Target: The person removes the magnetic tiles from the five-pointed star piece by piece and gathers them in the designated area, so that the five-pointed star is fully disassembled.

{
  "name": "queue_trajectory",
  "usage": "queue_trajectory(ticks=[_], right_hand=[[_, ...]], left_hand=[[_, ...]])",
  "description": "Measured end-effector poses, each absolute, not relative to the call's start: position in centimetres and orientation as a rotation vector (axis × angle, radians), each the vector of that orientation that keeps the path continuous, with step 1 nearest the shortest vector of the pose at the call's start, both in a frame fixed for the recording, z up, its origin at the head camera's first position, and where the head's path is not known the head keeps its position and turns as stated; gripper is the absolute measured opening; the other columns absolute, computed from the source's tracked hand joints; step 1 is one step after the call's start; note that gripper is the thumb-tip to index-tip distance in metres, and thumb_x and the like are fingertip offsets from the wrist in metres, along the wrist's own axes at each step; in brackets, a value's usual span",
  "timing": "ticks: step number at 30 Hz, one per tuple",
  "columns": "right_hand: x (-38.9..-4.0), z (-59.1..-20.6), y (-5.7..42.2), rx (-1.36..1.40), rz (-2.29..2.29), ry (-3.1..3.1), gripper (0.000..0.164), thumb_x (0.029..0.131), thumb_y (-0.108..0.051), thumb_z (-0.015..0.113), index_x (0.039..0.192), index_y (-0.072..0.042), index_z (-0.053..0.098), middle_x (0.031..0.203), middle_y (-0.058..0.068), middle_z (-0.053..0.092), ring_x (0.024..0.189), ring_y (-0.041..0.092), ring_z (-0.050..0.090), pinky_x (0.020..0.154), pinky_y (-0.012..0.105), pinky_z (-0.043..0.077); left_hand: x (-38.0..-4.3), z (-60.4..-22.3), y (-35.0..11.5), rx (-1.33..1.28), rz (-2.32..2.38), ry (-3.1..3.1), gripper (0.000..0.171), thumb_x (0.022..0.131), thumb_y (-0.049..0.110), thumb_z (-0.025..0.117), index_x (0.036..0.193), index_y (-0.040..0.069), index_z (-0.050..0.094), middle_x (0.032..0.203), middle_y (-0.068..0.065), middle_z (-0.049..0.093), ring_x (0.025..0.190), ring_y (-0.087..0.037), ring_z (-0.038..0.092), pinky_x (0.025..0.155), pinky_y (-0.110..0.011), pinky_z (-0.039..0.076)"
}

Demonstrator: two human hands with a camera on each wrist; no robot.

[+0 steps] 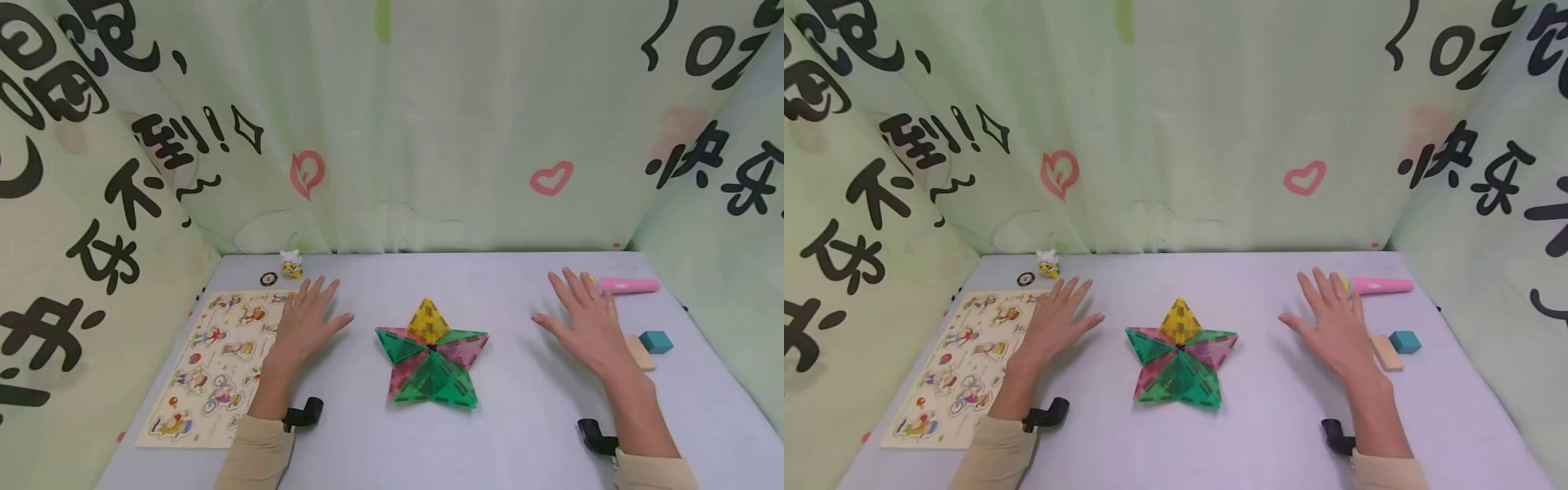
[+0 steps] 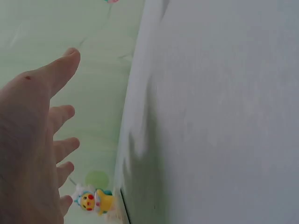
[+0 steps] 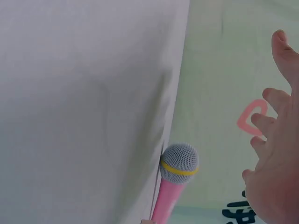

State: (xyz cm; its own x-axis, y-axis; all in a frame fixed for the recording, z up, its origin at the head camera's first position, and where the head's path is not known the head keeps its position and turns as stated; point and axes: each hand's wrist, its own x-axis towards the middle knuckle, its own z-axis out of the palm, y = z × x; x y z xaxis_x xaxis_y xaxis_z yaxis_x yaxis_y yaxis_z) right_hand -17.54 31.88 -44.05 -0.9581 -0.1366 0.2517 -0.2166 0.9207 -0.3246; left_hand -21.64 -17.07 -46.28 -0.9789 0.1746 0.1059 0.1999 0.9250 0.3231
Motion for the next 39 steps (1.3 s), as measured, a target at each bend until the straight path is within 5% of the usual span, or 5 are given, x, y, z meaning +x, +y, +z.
queue_trajectory(ticks=[10, 18, 33, 39], right_hand=[[-19.1, -44.0, 28.8, 0.372, 0.541, -2.84, 0.083, 0.092, -0.053, 0.063, 0.158, -0.017, 0.027, 0.162, 0.02, 0.025, 0.152, 0.043, 0.011, 0.112, 0.074, 0.009], [-19.9, -44.3, 26.5, 0.435, 0.657, -2.898, 0.08, 0.091, -0.053, 0.065, 0.154, -0.014, 0.035, 0.159, 0.021, 0.032, 0.151, 0.043, 0.018, 0.115, 0.069, 0.012], [-19.6, -44.9, 23.7, 0.496, 0.889, -3.06, 0.07, 0.091, -0.049, 0.067, 0.146, -0.009, 0.048, 0.149, 0.021, 0.047, 0.141, 0.045, 0.036, 0.113, 0.063, 0.028], [-19.4, -44.9, 23.4, 0.517, 0.92, -3.084, 0.053, 0.09, -0.043, 0.07, 0.127, -0.005, 0.064, 0.114, 0.013, 0.069, 0.113, 0.035, 0.06, 0.099, 0.054, 0.045]], left_hand=[[-21.9, -45.6, -14.1, -0.406, -0.564, -2.998, 0.077, 0.092, 0.069, 0.048, 0.156, 0.029, 0.032, 0.162, -0.006, 0.033, 0.152, -0.032, 0.025, 0.119, -0.062, 0.02], [-22.1, -45.1, -11.0, -0.525, -0.616, -2.983, 0.071, 0.093, 0.067, 0.05, 0.153, 0.031, 0.038, 0.156, -0.004, 0.042, 0.145, -0.026, 0.04, 0.115, -0.054, 0.033], [-22.1, -44.8, -6.4, -0.756, -0.549, -3.01, 0.069, 0.092, 0.068, 0.051, 0.149, 0.03, 0.044, 0.156, -0.002, 0.043, 0.143, -0.024, 0.042, 0.114, -0.05, 0.036], [-22.3, -44.7, -5.0, -0.845, -0.489, -2.986, 0.066, 0.091, 0.067, 0.054, 0.144, 0.029, 0.051, 0.156, -0.002, 0.043, 0.144, -0.024, 0.04, 0.116, -0.049, 0.033]])
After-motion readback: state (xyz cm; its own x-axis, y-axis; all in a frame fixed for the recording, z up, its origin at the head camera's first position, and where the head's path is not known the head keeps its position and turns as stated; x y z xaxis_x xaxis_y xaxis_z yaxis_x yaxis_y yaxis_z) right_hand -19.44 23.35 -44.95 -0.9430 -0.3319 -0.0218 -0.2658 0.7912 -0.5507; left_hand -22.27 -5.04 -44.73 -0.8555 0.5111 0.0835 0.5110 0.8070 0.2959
